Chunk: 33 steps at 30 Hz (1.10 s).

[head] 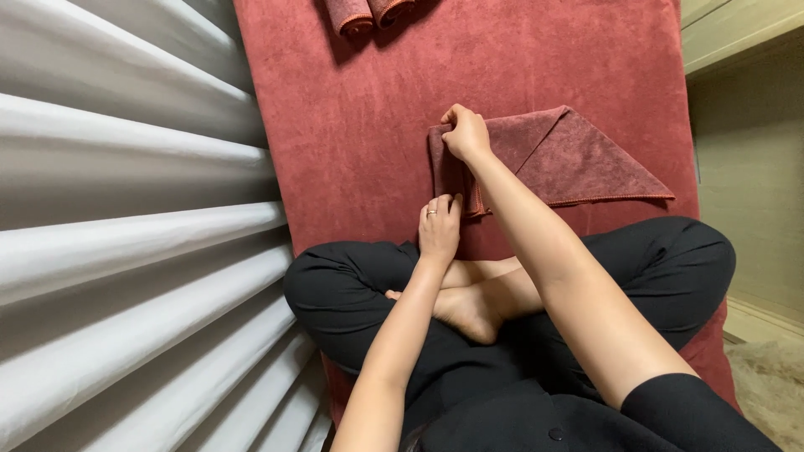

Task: Folding and rolling small towels into decorative shapes on a treatment table in a spa setting.

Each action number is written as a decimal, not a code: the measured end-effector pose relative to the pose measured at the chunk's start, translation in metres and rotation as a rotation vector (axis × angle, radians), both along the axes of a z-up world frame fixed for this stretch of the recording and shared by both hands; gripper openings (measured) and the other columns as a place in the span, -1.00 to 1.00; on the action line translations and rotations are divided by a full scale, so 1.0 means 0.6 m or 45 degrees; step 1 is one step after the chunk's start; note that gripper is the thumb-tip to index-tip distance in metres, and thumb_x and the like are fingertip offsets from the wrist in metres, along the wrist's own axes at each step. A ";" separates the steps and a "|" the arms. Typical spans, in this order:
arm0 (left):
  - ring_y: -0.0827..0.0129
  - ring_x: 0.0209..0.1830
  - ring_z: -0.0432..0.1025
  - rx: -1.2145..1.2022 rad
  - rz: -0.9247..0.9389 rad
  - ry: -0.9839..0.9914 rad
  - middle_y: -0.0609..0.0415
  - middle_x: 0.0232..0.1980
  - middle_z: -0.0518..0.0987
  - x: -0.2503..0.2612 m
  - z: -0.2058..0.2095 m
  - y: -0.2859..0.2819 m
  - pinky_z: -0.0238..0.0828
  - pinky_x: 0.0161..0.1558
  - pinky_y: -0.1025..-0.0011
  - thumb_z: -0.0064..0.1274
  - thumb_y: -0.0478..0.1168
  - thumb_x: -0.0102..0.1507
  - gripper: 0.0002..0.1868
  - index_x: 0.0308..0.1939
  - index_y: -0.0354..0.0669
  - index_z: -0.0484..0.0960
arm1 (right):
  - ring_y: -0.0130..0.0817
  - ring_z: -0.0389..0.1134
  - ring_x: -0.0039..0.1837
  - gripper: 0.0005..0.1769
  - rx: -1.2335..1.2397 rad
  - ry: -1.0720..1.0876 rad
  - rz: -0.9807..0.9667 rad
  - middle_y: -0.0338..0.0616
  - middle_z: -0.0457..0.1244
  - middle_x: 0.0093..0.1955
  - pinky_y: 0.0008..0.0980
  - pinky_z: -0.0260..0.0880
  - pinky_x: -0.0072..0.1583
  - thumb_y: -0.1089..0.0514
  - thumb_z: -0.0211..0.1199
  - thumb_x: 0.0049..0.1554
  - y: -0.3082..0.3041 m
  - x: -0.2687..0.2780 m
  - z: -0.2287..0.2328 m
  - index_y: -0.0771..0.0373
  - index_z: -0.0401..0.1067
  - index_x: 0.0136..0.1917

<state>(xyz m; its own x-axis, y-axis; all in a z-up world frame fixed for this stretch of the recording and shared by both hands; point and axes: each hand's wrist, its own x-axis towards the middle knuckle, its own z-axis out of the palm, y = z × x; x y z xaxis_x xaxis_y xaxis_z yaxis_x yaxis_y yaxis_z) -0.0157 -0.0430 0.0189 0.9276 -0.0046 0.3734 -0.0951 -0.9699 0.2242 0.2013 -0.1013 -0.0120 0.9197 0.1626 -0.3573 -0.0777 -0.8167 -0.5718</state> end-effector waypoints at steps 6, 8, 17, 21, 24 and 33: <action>0.18 0.04 0.43 -0.225 0.002 0.152 0.07 -0.01 0.45 -0.005 -0.014 -0.005 0.44 -0.04 0.24 0.19 0.04 0.18 -0.58 0.04 -0.03 0.59 | 0.17 0.38 0.17 -0.67 -0.058 -0.083 0.079 -0.02 0.20 0.07 0.09 0.46 0.20 0.22 0.42 0.08 -0.002 -0.037 0.118 0.13 0.36 0.06; 0.19 0.02 0.44 -0.264 0.005 0.175 0.10 -0.03 0.45 -0.003 -0.021 -0.002 0.46 -0.09 0.25 0.15 0.04 0.22 -0.63 0.04 0.01 0.60 | 0.23 0.39 0.14 -0.67 -0.063 -0.117 0.097 0.01 0.19 0.07 0.12 0.48 0.20 0.26 0.36 0.11 0.002 -0.050 0.123 0.14 0.31 0.09; 0.00 0.16 0.37 -0.666 0.260 0.490 0.01 0.12 0.34 0.005 0.038 -0.001 0.53 0.04 0.16 0.14 -0.03 0.31 -0.61 0.08 -0.19 0.48 | 0.21 0.40 0.05 -0.61 -0.246 -0.318 0.250 0.06 0.14 0.06 0.01 0.56 0.08 0.07 0.32 0.06 0.042 -0.074 0.107 0.24 0.23 0.04; -0.19 0.42 0.20 -1.140 0.488 0.753 -0.19 0.34 0.24 0.008 0.038 0.000 0.27 0.39 0.03 0.29 -0.09 0.23 -0.09 0.51 -0.18 0.06 | 0.04 0.40 0.08 -0.26 -0.633 -0.387 0.369 -0.04 0.15 0.06 -0.25 0.59 0.09 -0.15 0.58 -0.09 0.060 -0.078 0.110 0.18 0.18 0.09; -0.03 0.40 0.24 -1.043 0.535 0.934 -0.09 0.29 0.33 0.024 0.060 0.000 0.25 0.40 0.07 0.23 -0.02 0.22 -0.24 0.39 -0.19 0.25 | -0.03 0.44 -0.07 -0.38 -0.717 -0.554 0.299 -0.13 0.15 -0.02 -0.29 0.59 -0.05 0.06 0.49 -0.09 0.066 -0.079 0.095 0.18 0.17 0.09; 0.00 0.14 0.33 -0.475 0.369 0.542 -0.01 0.07 0.33 0.026 0.027 -0.087 0.41 0.21 -0.15 0.21 -0.20 0.17 -0.31 0.38 -0.12 0.35 | 0.25 0.43 0.06 -0.52 -0.255 -0.144 0.208 0.12 0.33 -0.03 0.13 0.43 0.17 0.19 0.21 0.04 -0.007 -0.038 0.124 0.26 0.12 0.18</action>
<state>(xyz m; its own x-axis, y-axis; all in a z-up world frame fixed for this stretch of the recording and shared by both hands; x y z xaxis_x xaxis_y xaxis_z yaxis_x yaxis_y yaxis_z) -0.0001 -0.0952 0.0352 0.9394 0.3279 -0.1005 0.3313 -0.7921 0.5126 0.1788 -0.1054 0.0625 0.9230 0.2484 -0.2940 0.1191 -0.9106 -0.3957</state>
